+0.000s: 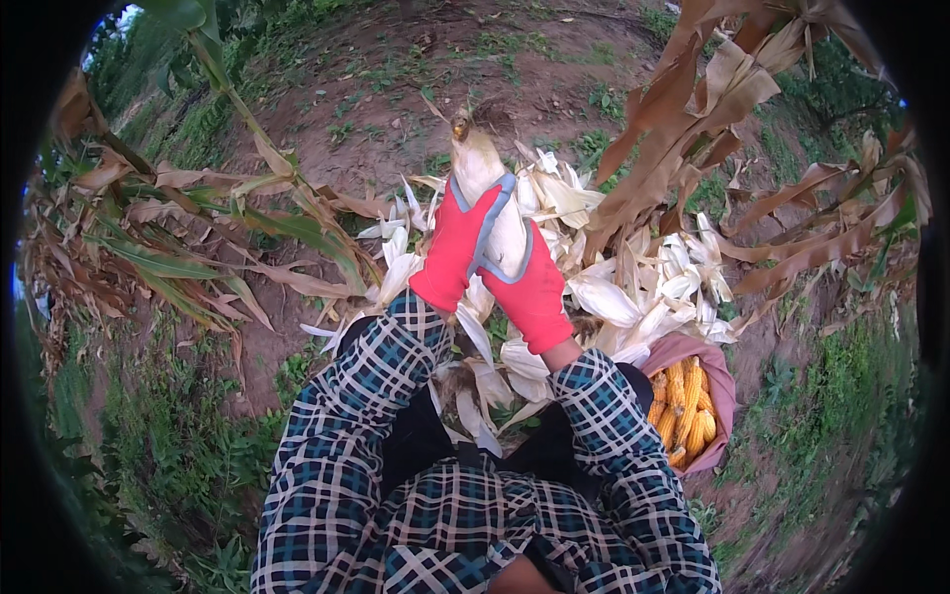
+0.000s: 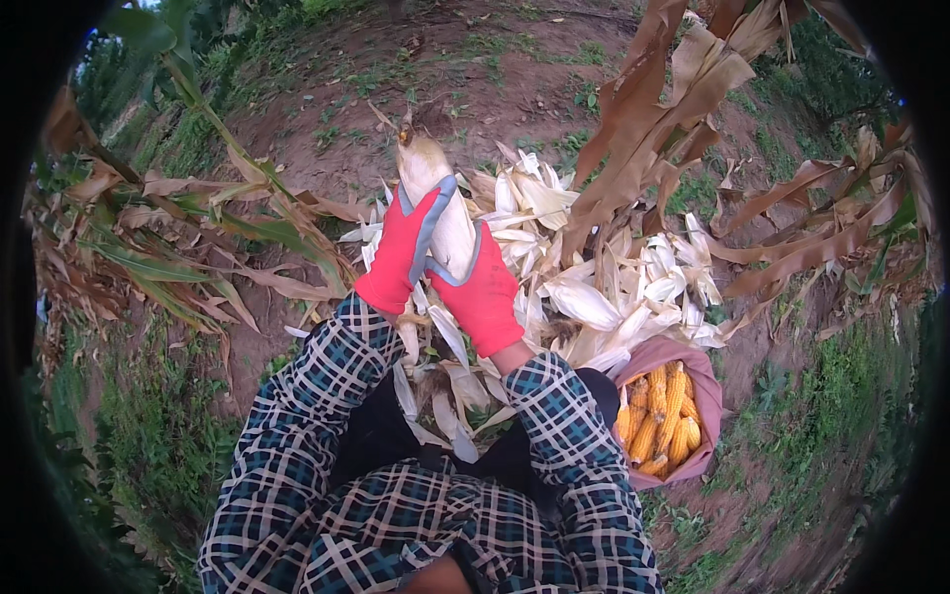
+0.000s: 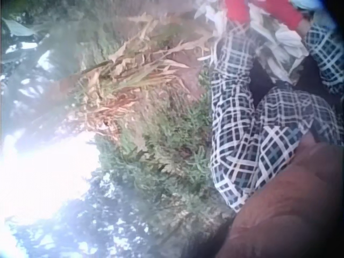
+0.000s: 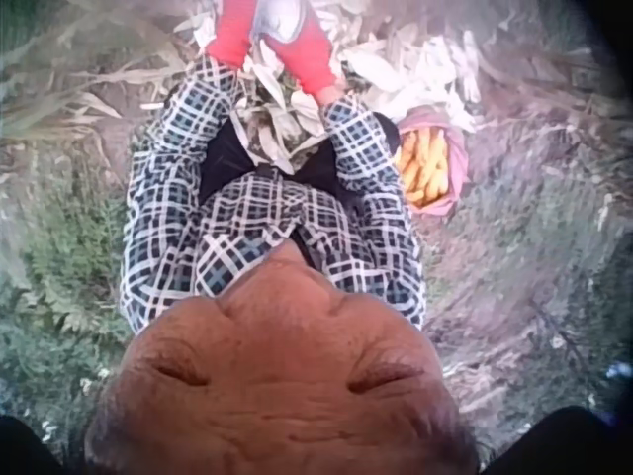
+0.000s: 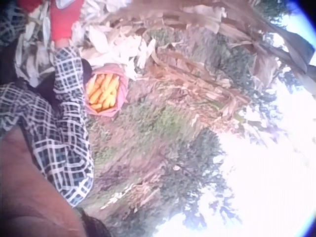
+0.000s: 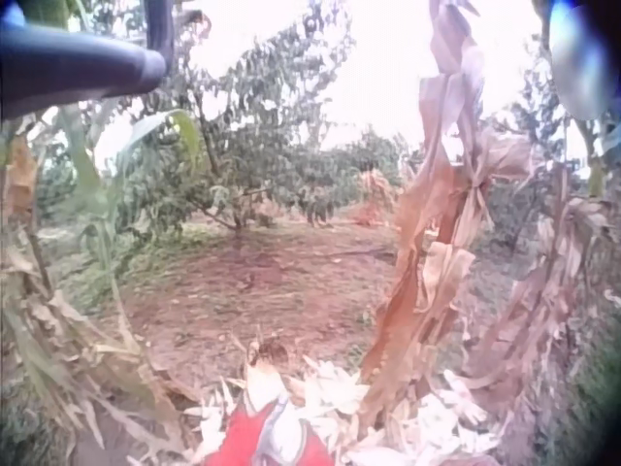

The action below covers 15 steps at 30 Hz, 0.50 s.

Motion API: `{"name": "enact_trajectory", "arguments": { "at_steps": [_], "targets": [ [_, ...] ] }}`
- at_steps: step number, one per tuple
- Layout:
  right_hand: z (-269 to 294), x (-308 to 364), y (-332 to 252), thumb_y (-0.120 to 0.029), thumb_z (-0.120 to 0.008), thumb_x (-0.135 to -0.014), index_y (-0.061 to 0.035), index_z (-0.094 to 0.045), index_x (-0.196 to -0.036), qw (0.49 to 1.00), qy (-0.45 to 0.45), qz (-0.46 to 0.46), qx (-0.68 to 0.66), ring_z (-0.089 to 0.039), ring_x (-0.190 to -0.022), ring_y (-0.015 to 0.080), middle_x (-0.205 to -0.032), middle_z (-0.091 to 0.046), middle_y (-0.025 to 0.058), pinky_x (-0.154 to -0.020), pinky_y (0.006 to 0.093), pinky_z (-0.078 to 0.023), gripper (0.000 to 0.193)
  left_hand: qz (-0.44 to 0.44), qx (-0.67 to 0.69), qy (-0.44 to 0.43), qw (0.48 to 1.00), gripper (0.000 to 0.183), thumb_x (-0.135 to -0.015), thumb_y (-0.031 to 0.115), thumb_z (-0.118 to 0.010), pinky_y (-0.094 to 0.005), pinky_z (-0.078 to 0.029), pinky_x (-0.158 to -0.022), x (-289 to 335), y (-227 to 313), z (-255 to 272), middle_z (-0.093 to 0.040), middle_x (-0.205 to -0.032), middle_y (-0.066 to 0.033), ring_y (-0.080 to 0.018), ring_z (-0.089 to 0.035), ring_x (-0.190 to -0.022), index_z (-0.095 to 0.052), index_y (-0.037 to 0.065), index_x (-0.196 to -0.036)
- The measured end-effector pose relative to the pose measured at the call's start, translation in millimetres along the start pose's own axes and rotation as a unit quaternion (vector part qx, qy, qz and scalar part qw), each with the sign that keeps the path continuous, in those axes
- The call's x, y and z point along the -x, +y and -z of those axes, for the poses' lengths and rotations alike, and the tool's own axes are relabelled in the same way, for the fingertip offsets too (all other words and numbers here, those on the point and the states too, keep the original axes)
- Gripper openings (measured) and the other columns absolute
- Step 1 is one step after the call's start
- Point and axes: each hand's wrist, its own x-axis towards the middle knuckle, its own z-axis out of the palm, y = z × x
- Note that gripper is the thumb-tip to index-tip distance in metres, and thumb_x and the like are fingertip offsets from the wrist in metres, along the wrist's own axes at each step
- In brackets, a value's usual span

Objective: The person sits on the ground in a cornfield and shucks corn cobs by hand, removing husks and silks. The shucked cobs are placed into a cloth bag beside them.

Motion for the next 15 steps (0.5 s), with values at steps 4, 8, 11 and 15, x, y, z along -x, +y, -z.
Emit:
{"name": "enact_trajectory", "arguments": {
  "at_steps": [4,8,11,15],
  "targets": [
    [-5,-4,-2,-0.041,-0.080,-0.064,0.0001,-0.039,-0.135,0.999,0.025,0.012,0.047,-0.060,-0.105,0.0330,-0.121,-0.056,0.0203,-0.084,0.0399,-0.050,0.092,0.057,0.053,-0.071,0.994,0.053,-0.082,0.026,-0.070,-0.0346,-0.051,-0.082,-4,8,15,-0.061,-0.110,-0.0092,-0.0205,-0.060,-0.099,-0.050,0.001,-0.123],
    [6,-8,0,-0.042,-0.080,-0.065,0.0005,-0.039,-0.136,0.997,0.009,0.031,0.070,-0.061,-0.102,0.0331,-0.120,-0.056,0.0197,-0.081,0.0400,-0.050,0.092,0.121,0.055,-0.133,0.982,0.047,-0.081,0.018,-0.068,-0.0331,-0.053,-0.077,-4,17,32,-0.063,-0.103,-0.0123,-0.0209,-0.064,-0.089,-0.050,-0.002,-0.119],
    [8,-7,3,-0.042,-0.080,-0.065,0.0008,-0.036,-0.137,0.994,0.019,0.072,0.085,-0.062,-0.098,0.0327,-0.116,-0.057,0.0192,-0.077,0.0400,-0.051,0.094,0.130,0.062,-0.129,0.981,0.036,-0.081,0.011,-0.062,-0.0329,-0.056,-0.069,0,18,40,-0.062,-0.098,-0.0136,-0.0233,-0.065,-0.085,-0.052,-0.004,-0.112],
    [7,-6,6,-0.040,-0.081,-0.064,0.0019,-0.033,-0.137,0.986,0.062,0.122,0.092,-0.062,-0.090,0.0321,-0.108,-0.058,0.0186,-0.071,0.0403,-0.051,0.097,0.113,0.012,-0.082,0.990,0.021,-0.084,0.011,-0.056,-0.0302,-0.055,-0.064,-2,5,44,-0.063,-0.088,-0.0113,-0.0198,-0.065,-0.074,-0.057,-0.003,-0.099]
  ]
}}
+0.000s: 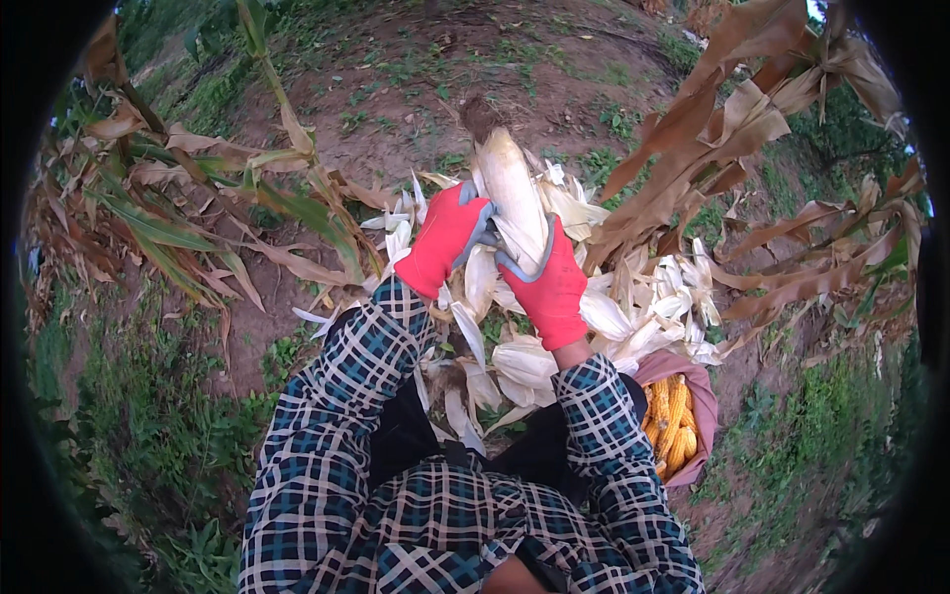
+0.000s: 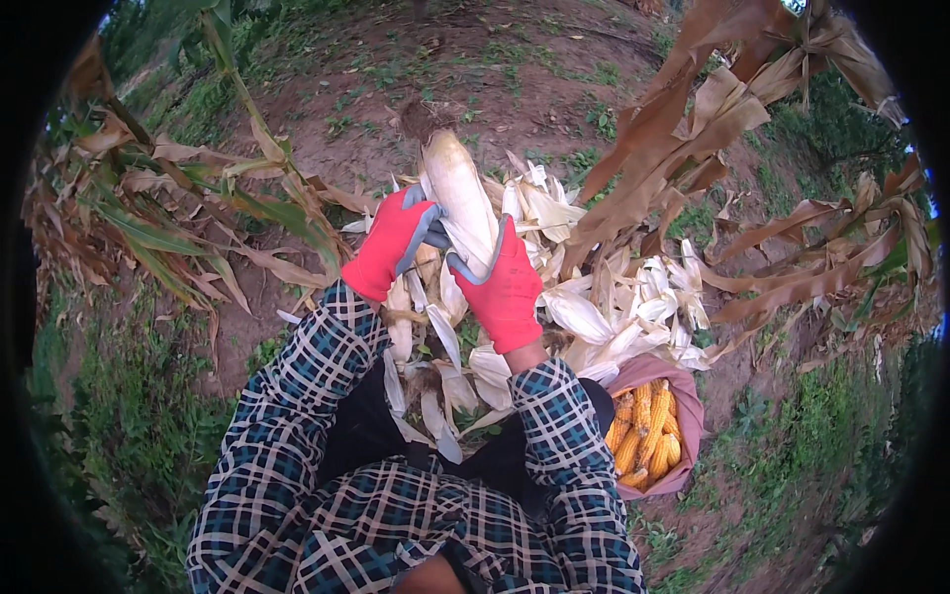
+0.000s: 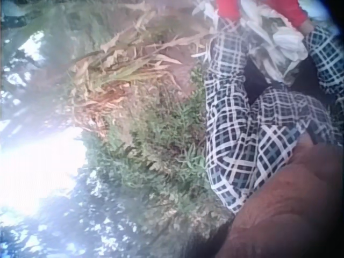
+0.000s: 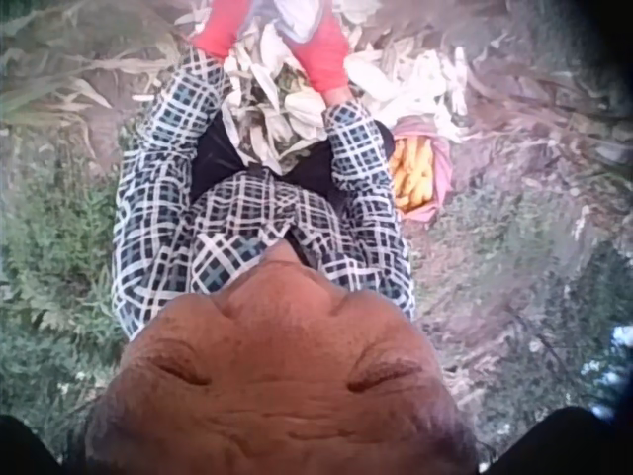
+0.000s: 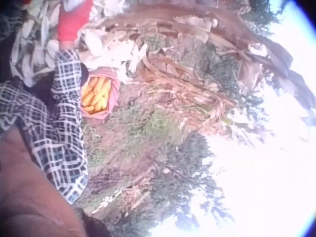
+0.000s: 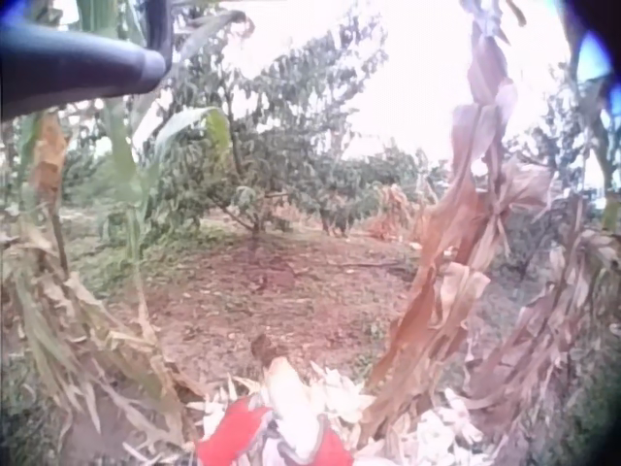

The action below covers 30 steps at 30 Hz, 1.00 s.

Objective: The person sits on the ground in a cornfield and shucks corn cobs by hand, removing husks and silks. The shucked cobs are placed into a cloth bag beside them.

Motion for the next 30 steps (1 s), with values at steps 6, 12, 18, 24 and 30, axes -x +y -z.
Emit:
{"name": "enact_trajectory", "arguments": {
  "at_steps": [6,12,18,24,30],
  "targets": [
    [5,3,-9,-0.033,-0.083,-0.064,0.0000,-0.040,-0.134,0.998,0.036,-0.001,-0.045,-0.063,-0.096,0.0314,-0.115,-0.058,0.0185,-0.079,0.0384,-0.051,0.088,0.000,-0.003,0.021,1.000,0.012,-0.085,0.011,-0.054,-0.0279,-0.052,-0.056,7,9,2,-0.062,-0.071,-0.0092,-0.0168,-0.062,-0.058,-0.057,0.000,-0.086],
    [-14,19,4,-0.037,-0.081,-0.069,0.0013,-0.040,-0.132,0.908,-0.024,-0.082,-0.410,-0.061,-0.092,0.0226,-0.107,-0.059,0.0125,-0.081,0.0343,-0.049,0.084,-0.012,0.174,-0.090,0.981,0.006,-0.082,0.008,-0.056,-0.0224,-0.045,-0.046,13,0,-1,-0.059,-0.062,-0.0057,-0.0122,-0.058,-0.049,-0.057,0.003,-0.082],
    [5,-6,3,-0.035,-0.056,-0.094,-0.0060,-0.050,-0.117,0.618,-0.054,-0.282,-0.732,-0.059,-0.086,0.0135,-0.097,-0.060,0.0055,-0.078,0.0281,-0.049,0.038,0.035,0.032,-0.094,0.994,0.006,-0.082,0.009,-0.056,-0.0210,-0.043,-0.044,33,-2,-32,-0.060,-0.064,-0.0035,-0.0093,-0.056,-0.050,-0.058,0.003,-0.085],
    [6,-24,28,-0.025,-0.060,-0.092,-0.0035,-0.051,-0.117,0.579,0.065,-0.324,-0.745,-0.061,-0.092,0.0217,-0.100,-0.061,0.0092,-0.084,0.0344,-0.050,0.035,0.004,0.094,-0.049,0.994,0.007,-0.084,0.007,-0.055,-0.0219,-0.045,-0.045,24,0,-26,-0.062,-0.065,-0.0063,-0.0107,-0.057,-0.049,-0.059,0.002,-0.083],
    [30,-47,88,-0.028,-0.065,-0.085,-0.0089,-0.057,-0.109,0.430,0.207,-0.368,-0.798,-0.060,-0.100,0.0271,-0.107,-0.062,0.0096,-0.096,0.0463,-0.044,0.032,-0.071,0.247,0.078,0.963,0.015,-0.088,0.008,-0.047,-0.0272,-0.051,-0.053,-15,6,49,-0.063,-0.073,-0.0098,-0.0166,-0.060,-0.057,-0.059,-0.001,-0.092]
  ]
}}
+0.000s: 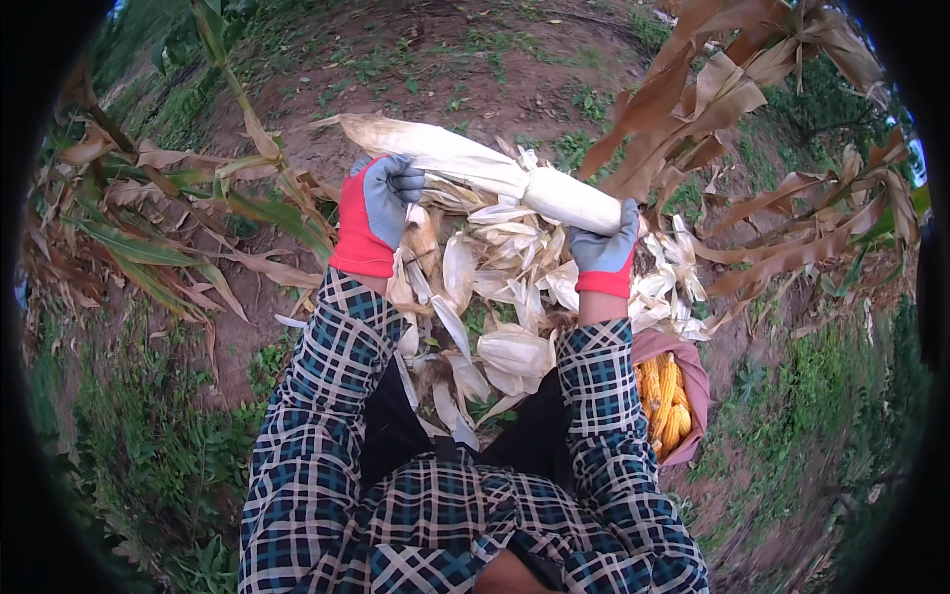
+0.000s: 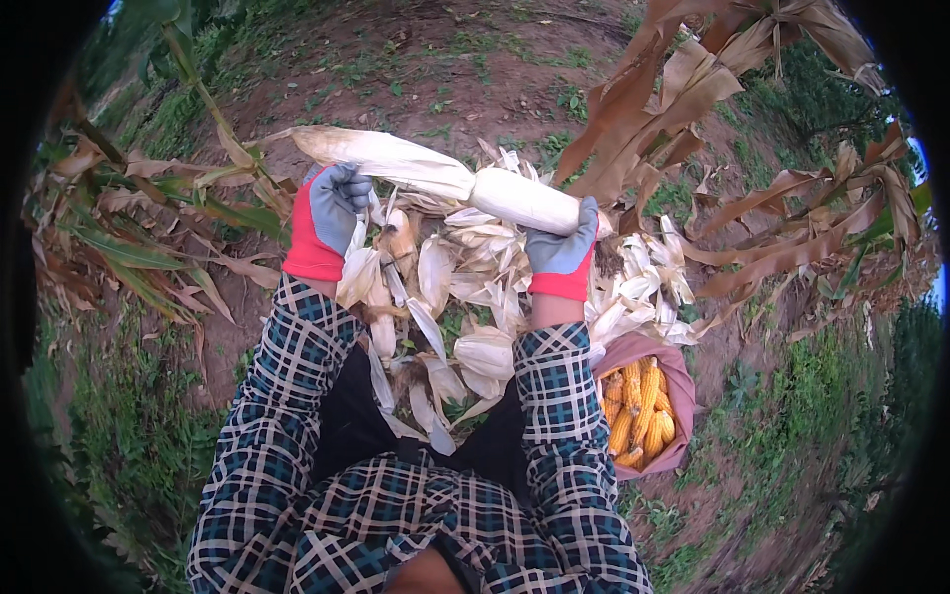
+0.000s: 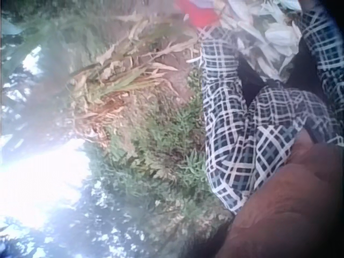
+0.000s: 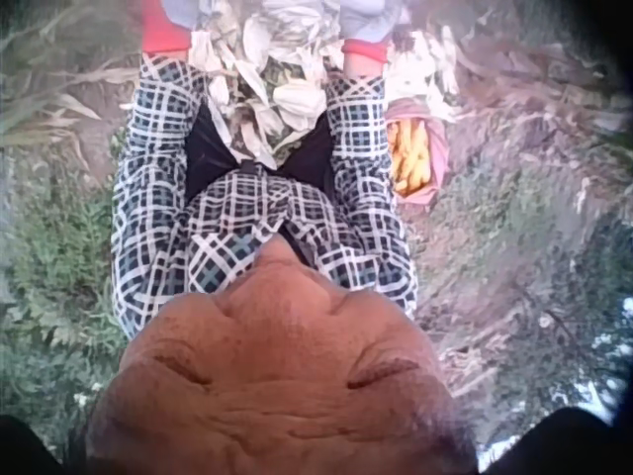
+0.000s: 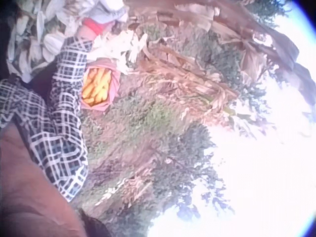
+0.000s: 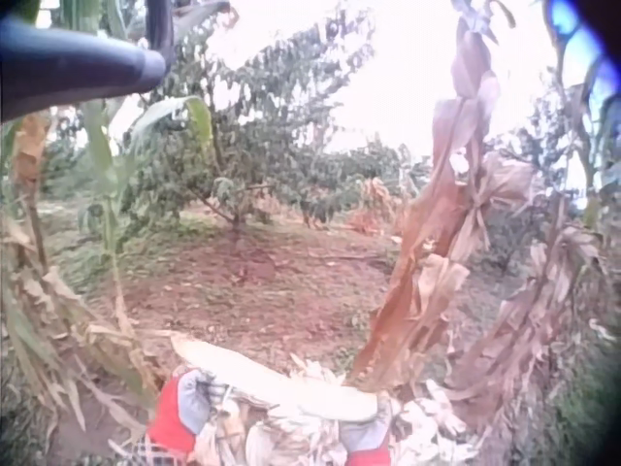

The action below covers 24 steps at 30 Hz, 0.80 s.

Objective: The person sits on the ground in a cornfield and shucks corn cobs by hand, removing husks and silks. The shucked cobs are placed into a cloth bag beside them.

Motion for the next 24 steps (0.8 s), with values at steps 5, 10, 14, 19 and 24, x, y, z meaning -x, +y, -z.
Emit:
{"name": "enact_trajectory", "arguments": {
  "at_steps": [5,10,14,19,24],
  "targets": [
    [25,-17,-2,-0.036,-0.066,-0.083,-0.0091,-0.054,-0.115,0.997,-0.007,0.053,0.056,-0.057,-0.107,0.0312,-0.114,-0.060,0.0104,-0.094,0.0546,-0.045,0.043,0.000,0.033,-0.073,0.997,0.027,-0.091,0.013,-0.050,-0.0346,-0.053,-0.076,-3,-22,-15,-0.062,-0.098,-0.0136,-0.0215,-0.063,-0.083,-0.050,0.000,-0.116],
    [15,-1,11,-0.041,-0.060,-0.087,-0.0103,-0.053,-0.119,0.993,0.090,-0.053,0.048,-0.057,-0.109,0.0335,-0.119,-0.058,0.0116,-0.095,0.0558,-0.044,0.045,0.035,-0.195,-0.183,0.963,0.059,-0.083,0.024,-0.069,-0.0367,-0.044,-0.097,44,-39,-66,-0.058,-0.120,-0.0137,-0.0223,-0.056,-0.111,-0.044,0.001,-0.131],
    [4,21,22,-0.049,-0.053,-0.089,-0.0103,-0.051,-0.124,0.990,0.055,-0.084,0.098,-0.054,-0.113,0.0350,-0.125,-0.056,0.0128,-0.096,0.0555,-0.043,0.052,-0.077,-0.387,-0.251,0.884,0.094,-0.061,0.028,-0.086,-0.0334,-0.041,-0.099,45,-67,-54,-0.055,-0.125,-0.0155,-0.0215,-0.053,-0.117,-0.038,0.001,-0.137],
    [5,57,45,-0.056,-0.041,-0.091,-0.0119,-0.051,-0.125,0.957,-0.047,-0.277,0.068,-0.060,-0.104,0.0273,-0.120,-0.058,0.0108,-0.087,0.0464,-0.050,0.056,-0.124,-0.374,-0.246,0.886,0.096,-0.055,0.027,-0.088,-0.0346,-0.045,-0.096,47,-84,-65,-0.058,-0.122,-0.0137,-0.0223,-0.056,-0.113,-0.041,0.003,-0.135],
    [15,55,48,-0.047,-0.041,-0.095,-0.0089,-0.057,-0.110,0.911,-0.126,-0.366,0.146,-0.065,-0.066,0.0170,-0.086,-0.067,0.0059,-0.058,0.0279,-0.054,0.044,-0.164,-0.406,-0.186,0.879,0.086,-0.054,0.027,-0.088,-0.0343,-0.049,-0.090,38,-74,-68,-0.062,-0.113,-0.0132,-0.0223,-0.061,-0.105,-0.048,0.004,-0.126]
  ]
}}
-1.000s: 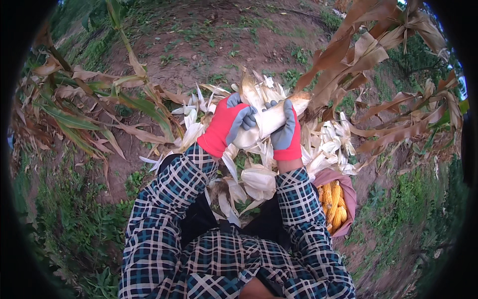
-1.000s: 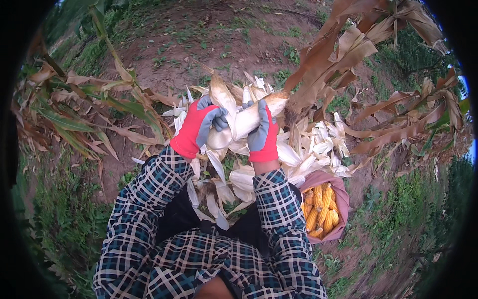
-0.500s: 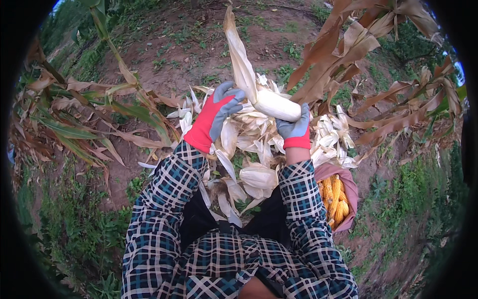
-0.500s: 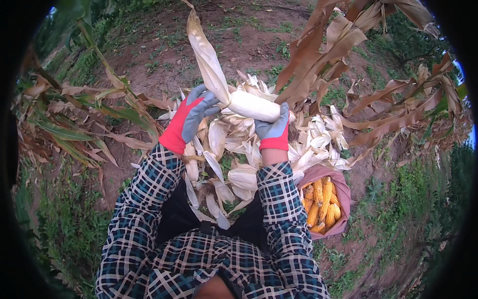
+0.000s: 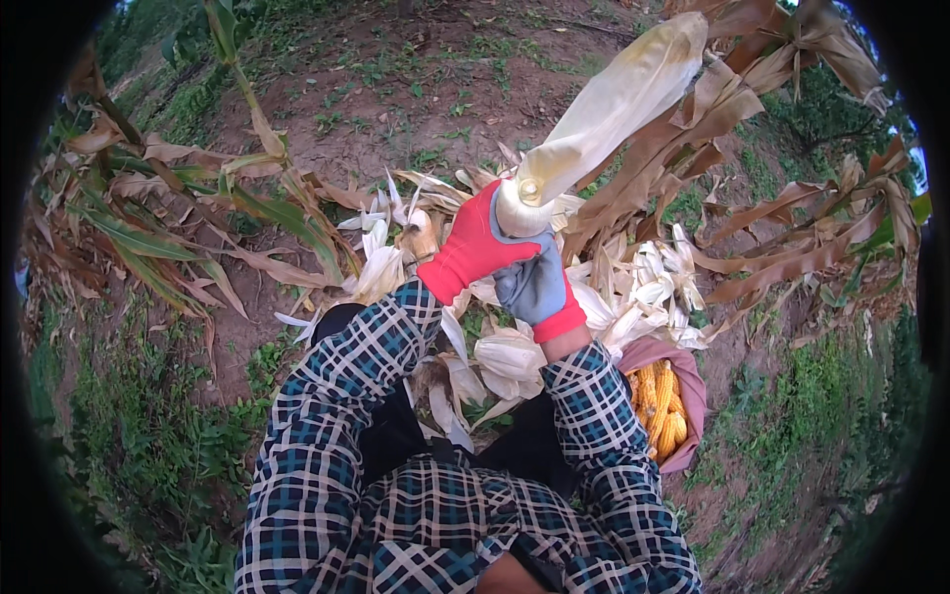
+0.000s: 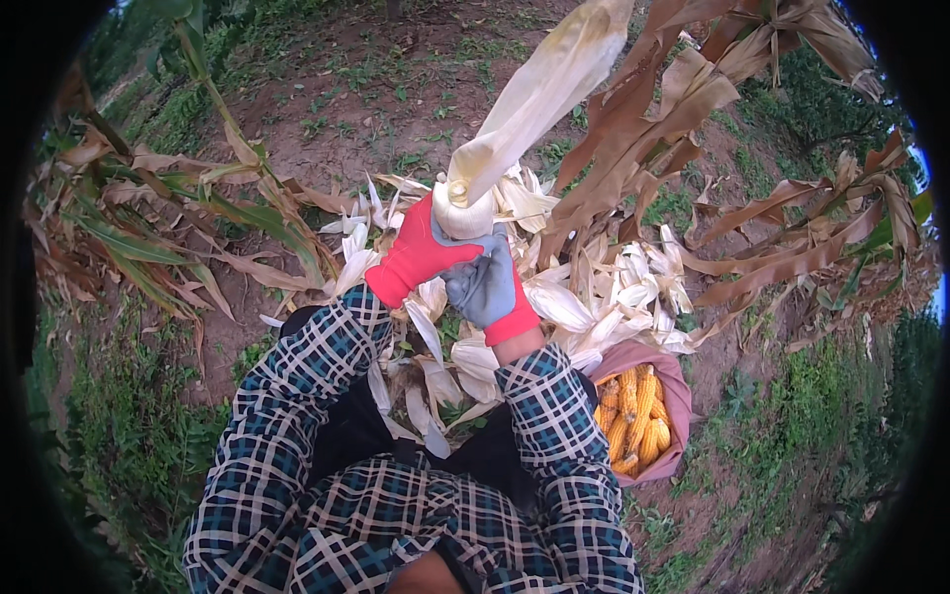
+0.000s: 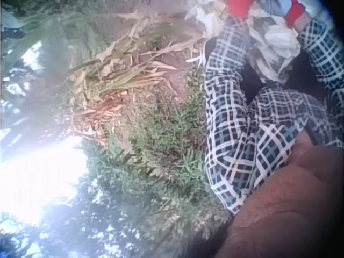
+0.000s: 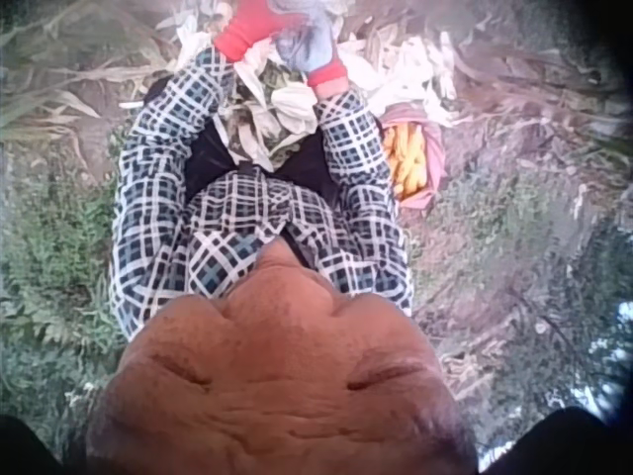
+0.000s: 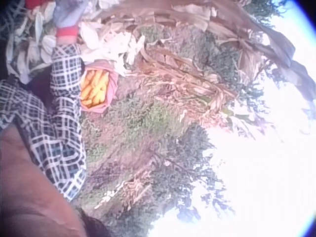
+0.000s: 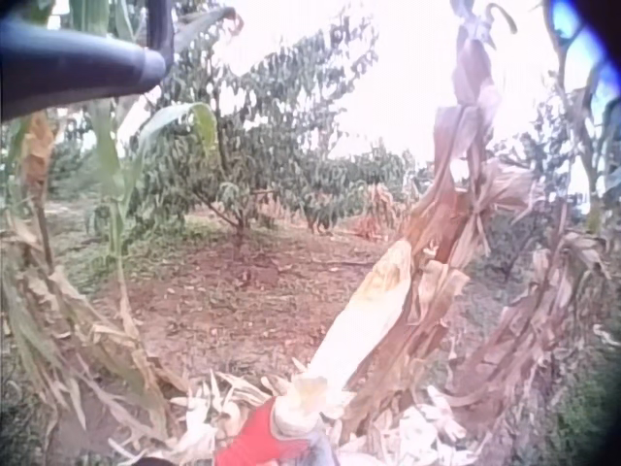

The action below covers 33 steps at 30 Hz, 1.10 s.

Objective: The person sits on the ground in a cornfield and shucks corn cobs by hand, removing husks and silks. The shucked cobs are placed into a cloth bag beside them.

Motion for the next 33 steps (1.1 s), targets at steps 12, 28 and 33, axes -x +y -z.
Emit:
{"name": "enact_trajectory", "arguments": {
  "at_steps": [12,28,33],
  "targets": [
    [-38,29,-8,-0.028,-0.063,-0.091,0.0008,-0.049,-0.126,0.924,0.016,0.180,0.338,-0.058,-0.095,0.0123,-0.104,-0.061,0.0061,-0.089,0.0263,-0.045,0.047,0.155,0.397,-0.077,0.901,0.052,-0.076,0.019,-0.063,-0.0346,-0.051,-0.084,8,27,34,-0.062,-0.099,-0.0120,-0.0219,-0.063,-0.091,-0.049,-0.004,-0.121],
    [-5,0,10,-0.023,-0.073,-0.080,0.0006,-0.036,-0.136,0.815,0.025,0.248,0.523,-0.056,-0.112,0.0230,-0.126,-0.053,0.0173,-0.095,0.0341,-0.045,0.072,0.159,0.213,0.105,0.958,0.045,-0.077,0.015,-0.075,-0.0288,-0.047,-0.078,-1,-12,16,-0.062,-0.099,-0.0050,-0.0129,-0.059,-0.088,-0.054,0.002,-0.115],
    [-16,10,-52,-0.040,-0.047,-0.097,-0.0019,-0.028,-0.141,0.825,0.057,0.396,0.400,-0.042,-0.128,0.0264,-0.138,-0.041,0.0144,-0.107,0.0381,-0.032,0.061,0.219,0.211,-0.038,0.952,0.056,-0.073,0.016,-0.076,-0.0310,-0.047,-0.083,24,-7,14,-0.062,-0.105,-0.0064,-0.0140,-0.059,-0.095,-0.052,0.001,-0.121]
  ]
}}
